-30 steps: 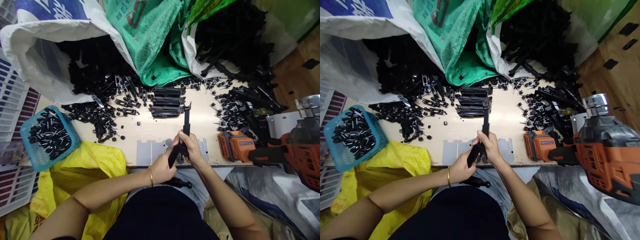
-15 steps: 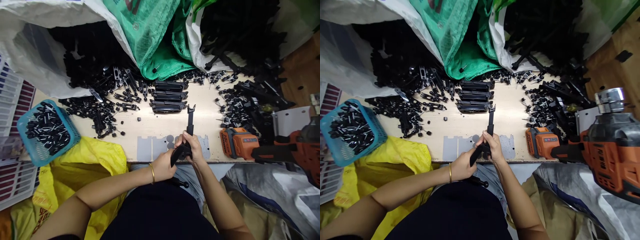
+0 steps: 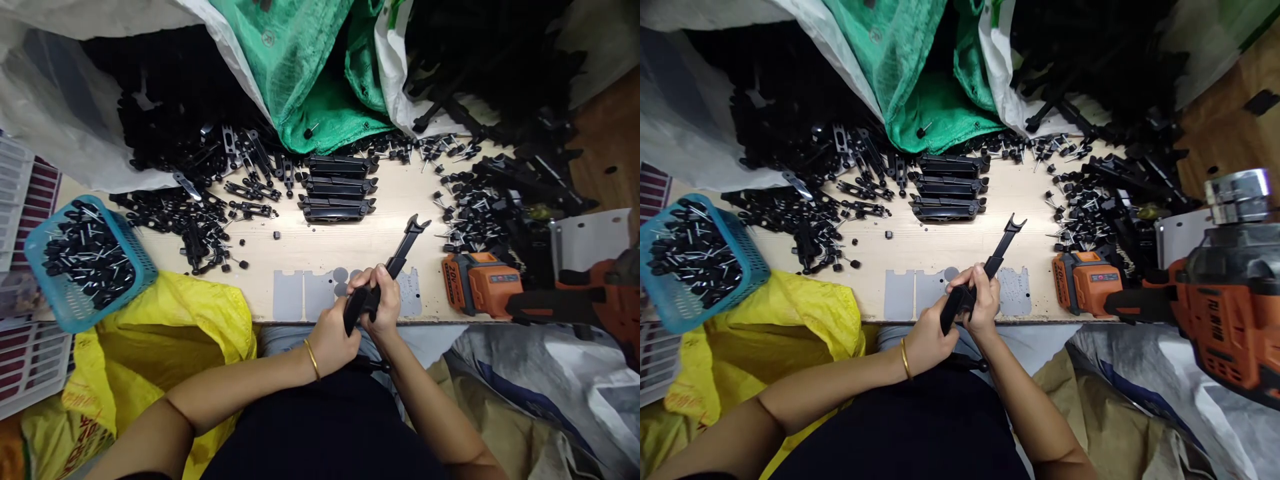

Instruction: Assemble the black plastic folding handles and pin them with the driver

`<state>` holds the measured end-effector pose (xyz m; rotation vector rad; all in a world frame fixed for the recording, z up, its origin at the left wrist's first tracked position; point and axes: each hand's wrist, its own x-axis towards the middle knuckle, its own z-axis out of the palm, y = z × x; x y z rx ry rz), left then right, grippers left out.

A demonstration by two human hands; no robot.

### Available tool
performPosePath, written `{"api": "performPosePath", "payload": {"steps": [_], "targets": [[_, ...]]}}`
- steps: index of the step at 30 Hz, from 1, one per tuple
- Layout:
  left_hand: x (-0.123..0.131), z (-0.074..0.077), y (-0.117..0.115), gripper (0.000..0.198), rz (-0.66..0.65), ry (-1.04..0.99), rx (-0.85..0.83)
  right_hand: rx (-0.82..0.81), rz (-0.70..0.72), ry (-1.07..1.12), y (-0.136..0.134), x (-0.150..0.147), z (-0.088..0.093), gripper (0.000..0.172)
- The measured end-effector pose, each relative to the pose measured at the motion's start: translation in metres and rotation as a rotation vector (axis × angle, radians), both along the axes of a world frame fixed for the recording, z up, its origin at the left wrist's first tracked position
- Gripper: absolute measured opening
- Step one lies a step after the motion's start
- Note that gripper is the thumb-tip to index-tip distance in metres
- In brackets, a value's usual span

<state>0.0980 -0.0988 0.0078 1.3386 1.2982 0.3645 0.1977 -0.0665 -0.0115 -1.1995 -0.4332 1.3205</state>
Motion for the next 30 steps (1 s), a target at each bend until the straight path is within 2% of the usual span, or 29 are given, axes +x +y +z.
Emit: {"api": "performPosePath", "payload": {"steps": [3,6,8,12,17,22,25,26,27,30], "targets": [[-0.005,0.003,0.007,0.034,-0.067,-0.009,-0.004,0.028,0.028,0.042,-0.001,0.005,0.000,0.037],[-0.012,0.006,0.014,0.037,-0.238,-0.015,-0.016,0.026,0.156,0.092,-0.002,0.015,0.002,0.033],[-0.011,0.007,0.016,0.036,-0.258,-0.002,-0.017,0.006,0.188,0.080,-0.003,0.017,0.002,0.033],[-0.001,0.006,0.011,0.030,-0.081,0.008,-0.008,0.011,0.042,0.024,-0.004,0.010,0.004,0.035],[0.004,0.006,0.009,0.029,-0.060,-0.005,-0.020,0.033,0.010,0.015,0.000,0.004,0.007,0.034],[-0.002,-0.002,0.016,0.028,-0.154,0.023,-0.023,0.041,-0.047,0.043,0.002,0.002,-0.004,0.035],[-0.010,-0.012,0.041,0.024,-0.335,0.075,0.005,-0.014,-0.057,-0.038,-0.003,0.013,-0.017,0.033],[-0.014,-0.015,0.054,0.022,-0.423,0.118,0.027,-0.066,0.010,-0.104,-0.006,0.022,-0.020,0.033],[-0.019,-0.017,0.066,0.021,-0.516,0.176,0.061,-0.132,0.135,-0.174,-0.009,0.033,-0.023,0.035],[-0.033,-0.018,0.098,0.026,-0.713,0.385,0.260,-0.286,0.669,-0.407,-0.021,0.072,-0.020,0.039]]}}
